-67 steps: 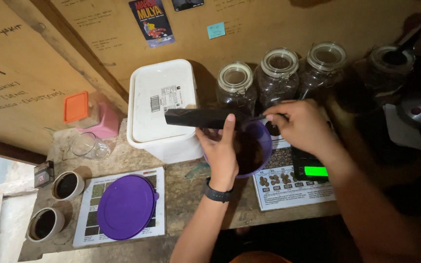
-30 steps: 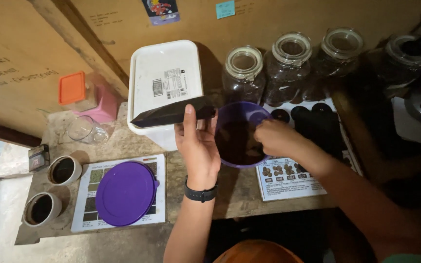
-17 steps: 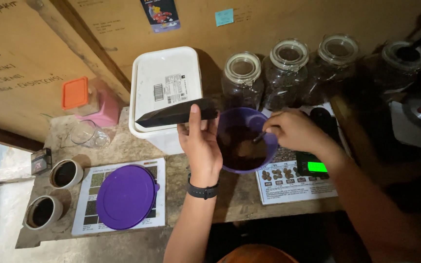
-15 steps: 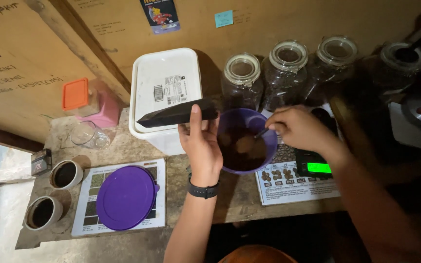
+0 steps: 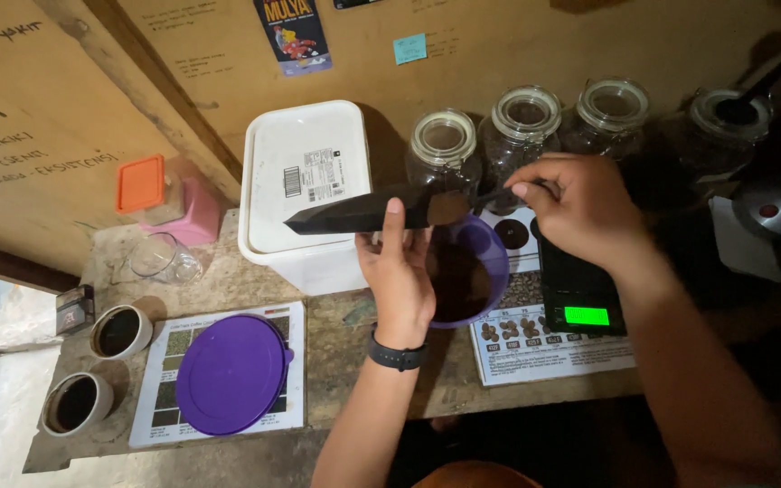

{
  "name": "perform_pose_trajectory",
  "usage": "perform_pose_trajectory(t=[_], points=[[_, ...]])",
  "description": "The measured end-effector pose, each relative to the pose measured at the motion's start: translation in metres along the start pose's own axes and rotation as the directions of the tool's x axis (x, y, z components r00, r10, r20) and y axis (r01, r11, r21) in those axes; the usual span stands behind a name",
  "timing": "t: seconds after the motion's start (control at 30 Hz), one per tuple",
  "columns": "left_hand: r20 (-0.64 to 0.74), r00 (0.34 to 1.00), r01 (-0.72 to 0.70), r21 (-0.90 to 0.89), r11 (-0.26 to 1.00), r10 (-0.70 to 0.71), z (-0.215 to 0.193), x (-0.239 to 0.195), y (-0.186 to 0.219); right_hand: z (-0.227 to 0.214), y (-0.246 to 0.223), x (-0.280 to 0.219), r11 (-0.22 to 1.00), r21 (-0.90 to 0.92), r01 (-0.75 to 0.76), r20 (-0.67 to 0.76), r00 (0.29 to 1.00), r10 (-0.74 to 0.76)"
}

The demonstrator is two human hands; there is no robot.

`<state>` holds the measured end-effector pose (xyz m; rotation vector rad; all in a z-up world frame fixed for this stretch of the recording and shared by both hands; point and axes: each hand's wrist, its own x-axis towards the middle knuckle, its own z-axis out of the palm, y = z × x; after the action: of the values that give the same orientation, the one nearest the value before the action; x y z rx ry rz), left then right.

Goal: The person scoops coffee grounds from a large white container into a purple bowl, uses a spoon to adjust the weight of the grounds in a small black bag on a digital scale, and seals the bag.

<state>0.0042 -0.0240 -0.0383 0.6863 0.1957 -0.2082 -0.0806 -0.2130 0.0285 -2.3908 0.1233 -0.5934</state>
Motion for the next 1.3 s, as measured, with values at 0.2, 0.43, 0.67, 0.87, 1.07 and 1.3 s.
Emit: perform_pose_trajectory(t=[0.2, 0.43, 0.67, 0.87, 1.07, 1.3], points=[[0.019, 0.999, 0.039, -0.079, 0.996, -0.038, 0.031, -0.024, 0.013, 0.029, -0.016, 0.009, 0.939, -0.036, 0.342, -0.162, 0.925, -0.343], [0.02, 0.998, 0.068, -0.22, 0.973, -0.065, 0.013, -0.002, -0.008, 0.032, -0.041, -0.014, 0.681, -0.4, 0.613, -0.189, 0.672, -0.716], [0.118, 0.993, 0.0, -0.222, 0.975, 0.027, 0.015, -0.015, 0.019, -0.006, -0.029, -0.032, 0.611, -0.572, 0.547, -0.289, 0.563, -0.774], [0.11, 0.991, -0.059, -0.171, 0.983, 0.079, 0.005, -0.017, 0.041, 0.025, 0.035, -0.038, 0.752, -0.461, 0.471, -0.08, 0.822, -0.564], [0.067, 0.995, -0.067, -0.155, 0.986, 0.078, -0.012, -0.009, 0.038, 0.129, 0.114, -0.029, 0.705, -0.574, 0.417, 0.198, 0.906, -0.374], [0.072, 0.994, -0.077, -0.148, 0.986, 0.088, -0.01, -0.014, 0.05, 0.174, 0.172, -0.038, 0.838, -0.364, 0.407, 0.345, 0.894, -0.284]])
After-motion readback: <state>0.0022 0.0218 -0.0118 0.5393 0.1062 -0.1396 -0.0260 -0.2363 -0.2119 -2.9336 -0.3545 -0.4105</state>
